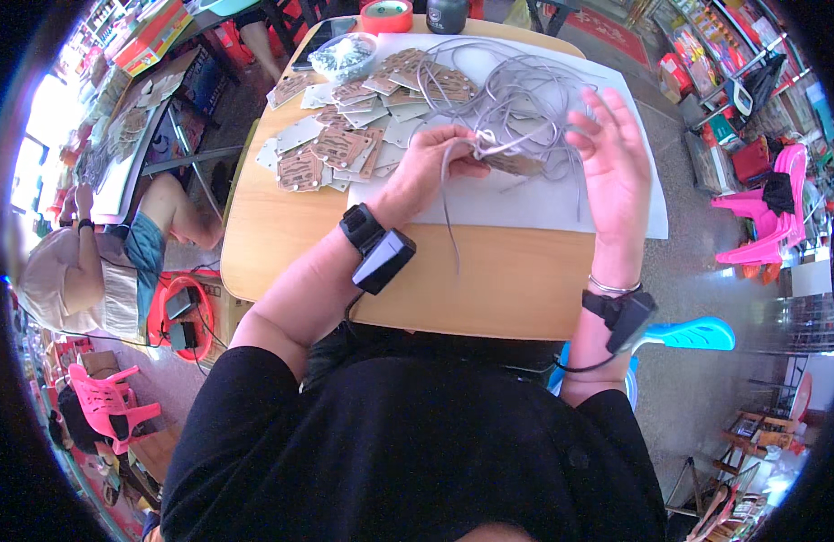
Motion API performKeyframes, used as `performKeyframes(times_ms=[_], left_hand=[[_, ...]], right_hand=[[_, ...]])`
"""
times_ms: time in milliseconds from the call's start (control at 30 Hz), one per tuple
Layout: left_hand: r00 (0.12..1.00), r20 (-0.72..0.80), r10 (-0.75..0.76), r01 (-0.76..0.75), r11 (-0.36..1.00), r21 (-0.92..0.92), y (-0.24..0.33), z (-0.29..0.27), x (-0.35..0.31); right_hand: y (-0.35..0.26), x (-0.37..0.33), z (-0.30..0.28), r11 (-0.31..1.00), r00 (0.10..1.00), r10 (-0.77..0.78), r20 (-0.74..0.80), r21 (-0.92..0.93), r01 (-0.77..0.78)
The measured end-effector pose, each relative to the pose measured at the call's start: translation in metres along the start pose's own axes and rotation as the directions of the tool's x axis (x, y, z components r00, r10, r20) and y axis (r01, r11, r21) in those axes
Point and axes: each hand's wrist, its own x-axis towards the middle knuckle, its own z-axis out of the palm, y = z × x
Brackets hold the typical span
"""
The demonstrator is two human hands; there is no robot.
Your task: Thread a cord or lace through pre-cut holes in a stack of leather shoe components.
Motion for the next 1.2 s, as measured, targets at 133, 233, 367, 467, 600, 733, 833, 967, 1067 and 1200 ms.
performKeyframes(times_ms=[133, 233, 367, 467, 600, 733, 833, 967, 1067, 1200], left_hand=[[1.0, -0.009, -0.009, 0.007, 0.985, -0.17, 0.005, 0.007, -0.001], [1.0, -0.023, 0.006, -0.011, 0.977, -0.215, 0.004, 0.005, -0.001], [0.989, -0.025, 0.149, -0.145, 0.982, 0.123, -0.002, 0.003, -0.001], [0.951, 0.012, 0.31, -0.286, 0.861, 0.421, -0.005, 0.002, -0.002], [0.959, -0.055, 0.28, -0.238, 0.891, 0.386, -0.003, -0.003, 0.0], [0.906, -0.236, 0.352, -0.328, 0.935, 0.134, 0.014, -0.011, 0.002], [0.907, -0.203, 0.368, -0.357, 0.93, 0.092, 0.02, -0.008, 0.0], [0.945, -0.098, 0.312, -0.311, 0.95, 0.024, 0.015, 0.004, -0.001], [0.977, -0.046, 0.21, -0.19, 0.945, 0.266, 0.016, 0.014, -0.008], [0.96, -0.079, 0.269, -0.248, 0.947, 0.206, 0.019, 0.019, -0.011]], right_hand=[[0.012, 0.002, -0.024, 0.619, 0.992, 0.078, -0.097, -0.775, -0.125], [0.027, -0.006, -0.013, 0.499, 0.988, 0.156, 0.011, -0.864, -0.069], [0.028, -0.006, -0.013, 0.232, 0.992, 0.101, -0.07, -0.968, -0.092], [0.03, -0.004, -0.016, 0.235, 0.995, 0.042, -0.085, -0.968, -0.093], [0.033, -0.003, -0.024, 0.223, 0.995, 0.09, -0.052, -0.972, -0.07], [0.038, -0.006, -0.017, 0.347, 0.987, 0.162, -0.008, -0.936, -0.065], [0.043, -0.006, -0.016, 0.372, 0.99, 0.138, 0.038, -0.928, -0.017], [0.038, -0.006, -0.012, 0.513, 0.992, 0.129, -0.001, -0.856, -0.067], [0.035, -0.007, -0.009, 0.361, 0.99, 0.144, -0.003, -0.931, -0.055], [0.026, -0.012, 0.007, 0.126, 0.992, 0.104, 0.066, -0.991, 0.052]])
